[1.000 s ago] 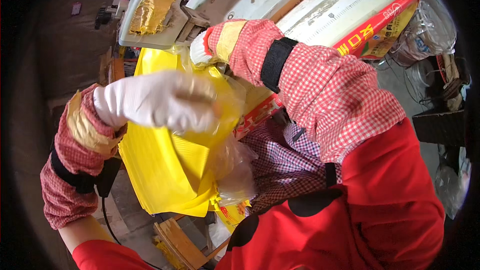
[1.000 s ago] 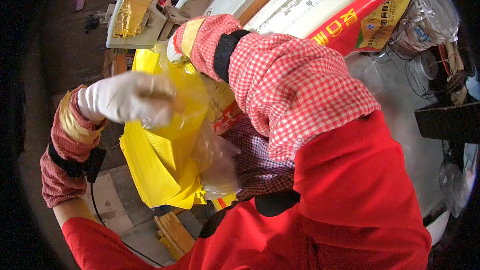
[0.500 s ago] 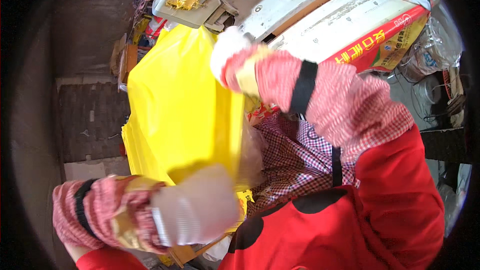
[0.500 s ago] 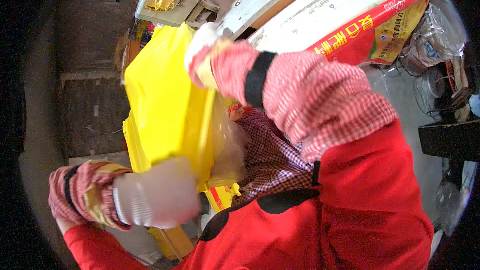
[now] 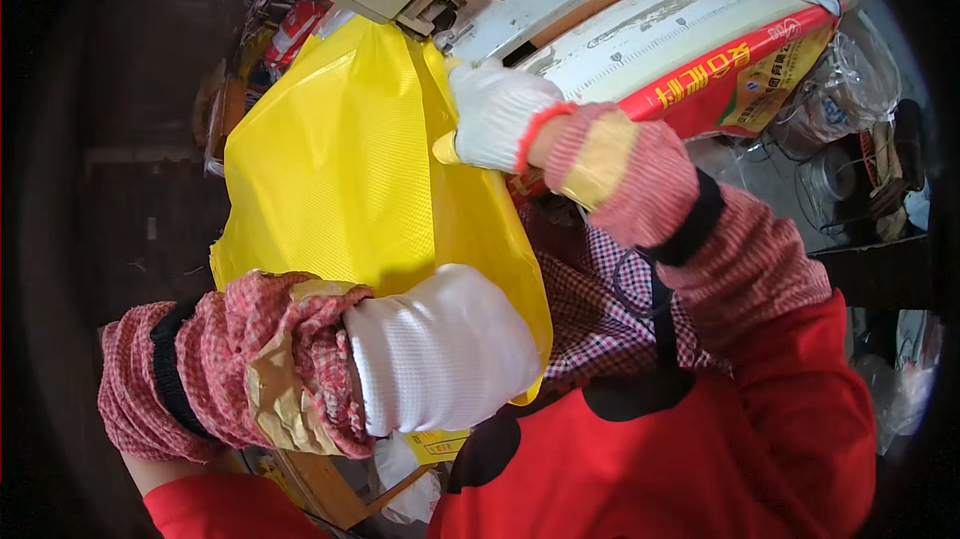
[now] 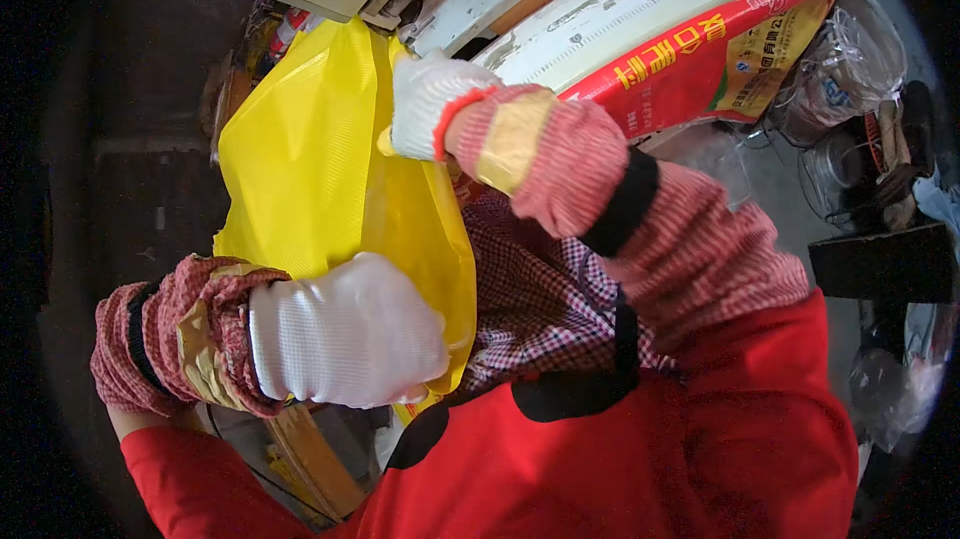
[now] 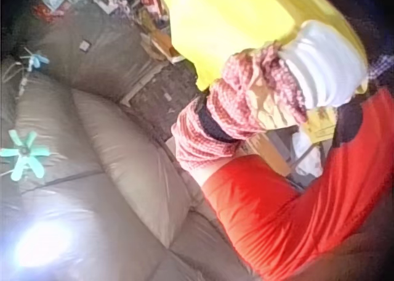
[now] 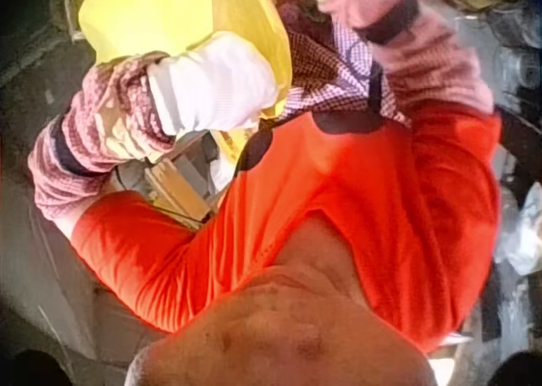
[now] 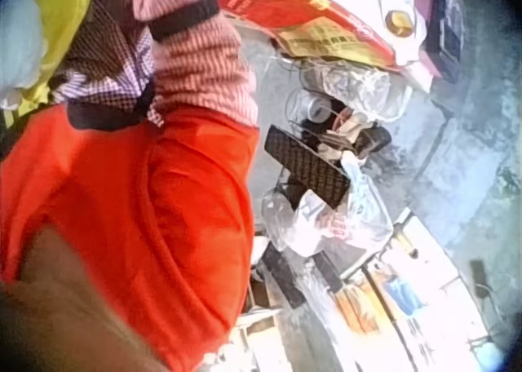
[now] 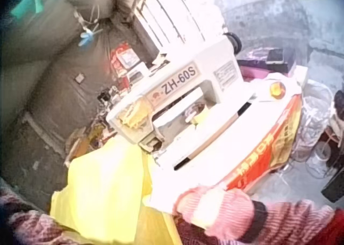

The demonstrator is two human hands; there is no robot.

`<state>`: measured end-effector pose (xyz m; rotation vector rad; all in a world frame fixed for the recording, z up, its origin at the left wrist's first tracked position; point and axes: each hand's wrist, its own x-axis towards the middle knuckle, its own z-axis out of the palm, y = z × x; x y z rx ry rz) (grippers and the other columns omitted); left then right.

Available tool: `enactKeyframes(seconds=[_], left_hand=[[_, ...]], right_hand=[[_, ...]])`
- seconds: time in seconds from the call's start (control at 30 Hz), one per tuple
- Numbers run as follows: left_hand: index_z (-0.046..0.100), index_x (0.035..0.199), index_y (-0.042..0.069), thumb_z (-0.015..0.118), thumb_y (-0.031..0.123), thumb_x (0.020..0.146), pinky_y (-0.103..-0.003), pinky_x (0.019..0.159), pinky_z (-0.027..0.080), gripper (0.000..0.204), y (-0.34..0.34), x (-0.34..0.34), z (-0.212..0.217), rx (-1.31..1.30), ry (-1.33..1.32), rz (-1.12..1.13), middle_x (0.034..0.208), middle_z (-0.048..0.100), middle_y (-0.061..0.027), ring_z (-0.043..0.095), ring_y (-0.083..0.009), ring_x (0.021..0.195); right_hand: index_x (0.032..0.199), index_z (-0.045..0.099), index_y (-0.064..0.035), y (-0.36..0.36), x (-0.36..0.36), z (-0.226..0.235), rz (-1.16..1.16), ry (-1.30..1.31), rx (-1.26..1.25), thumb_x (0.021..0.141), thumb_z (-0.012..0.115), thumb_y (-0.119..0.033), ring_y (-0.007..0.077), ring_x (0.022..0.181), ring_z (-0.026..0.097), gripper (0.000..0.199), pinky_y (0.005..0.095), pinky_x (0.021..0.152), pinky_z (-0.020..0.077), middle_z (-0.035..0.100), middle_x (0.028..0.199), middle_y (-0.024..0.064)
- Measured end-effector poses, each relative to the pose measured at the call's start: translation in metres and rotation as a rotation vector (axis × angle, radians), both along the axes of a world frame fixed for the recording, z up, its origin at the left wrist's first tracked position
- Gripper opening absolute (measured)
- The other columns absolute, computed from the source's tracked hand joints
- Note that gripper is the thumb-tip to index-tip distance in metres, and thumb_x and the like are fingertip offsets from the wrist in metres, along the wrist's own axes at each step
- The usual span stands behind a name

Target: The person inserts a plastic liner into a yellow woven bag by hand, shakes the bag, and places it onto a stack, repeating the process with a second bag.

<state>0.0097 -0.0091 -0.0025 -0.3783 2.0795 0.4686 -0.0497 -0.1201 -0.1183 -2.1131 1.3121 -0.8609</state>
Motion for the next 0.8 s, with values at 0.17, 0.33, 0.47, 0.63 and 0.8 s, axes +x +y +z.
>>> enactKeyframes(seconds=[0.17,0.33,0.47,0.63,0.8], left_hand=[[0.064,0.068,0.010,0.061,0.024,0.068,-0.035,0.054,0.048,0.014,0.010,0.005,0.003,-0.035,0.126,-0.001,0.062,0.058,-0.0058,0.062,-0.0252,0.066],[0.065,0.068,0.009,0.059,0.024,0.069,-0.037,0.057,0.049,0.016,-0.006,0.001,-0.001,-0.058,0.112,-0.047,0.063,0.061,-0.0076,0.062,-0.0275,0.067],[0.066,0.070,0.007,0.059,0.034,0.069,-0.039,0.059,0.049,0.029,-0.064,0.005,-0.003,-0.167,-0.036,0.100,0.068,0.062,-0.0114,0.061,-0.0299,0.068],[0.068,0.074,0.008,0.064,0.046,0.067,-0.038,0.066,0.049,0.038,-0.116,0.019,0.051,-0.525,-0.659,0.042,0.067,0.063,-0.0098,0.061,-0.0293,0.065],[0.069,0.072,0.013,0.067,0.030,0.065,-0.037,0.063,0.049,0.018,-0.060,0.025,0.072,-0.585,-0.541,0.074,0.059,0.059,-0.0051,0.060,-0.0272,0.061]], right_hand=[[0.103,0.057,0.0002,-0.006,0.034,-0.018,0.020,0.417,0.223,0.080,0.053,-0.015,0.0337,0.080,0.064,0.028,0.0389,0.066,0.0518,0.065,0.086,0.0188],[0.093,0.061,-0.0022,-0.022,0.056,-0.051,-0.182,0.251,0.107,0.080,0.053,-0.012,0.0280,0.062,0.065,0.018,0.0390,0.049,0.0496,0.065,0.073,0.0138],[0.092,0.062,-0.0024,-0.037,0.059,-0.058,0.061,0.188,0.067,0.080,0.053,-0.012,0.0276,0.063,0.064,0.018,0.0386,0.050,0.0496,0.065,0.073,0.0137],[0.092,0.062,-0.0028,-0.044,0.061,-0.054,0.258,0.161,0.031,0.080,0.053,-0.012,0.0272,0.063,0.064,0.017,0.0381,0.051,0.0497,0.065,0.074,0.0135],[0.091,0.062,-0.0031,-0.050,0.066,-0.053,0.342,0.163,0.024,0.080,0.053,-0.012,0.0267,0.064,0.064,0.017,0.0377,0.051,0.0497,0.065,0.074,0.0133]])
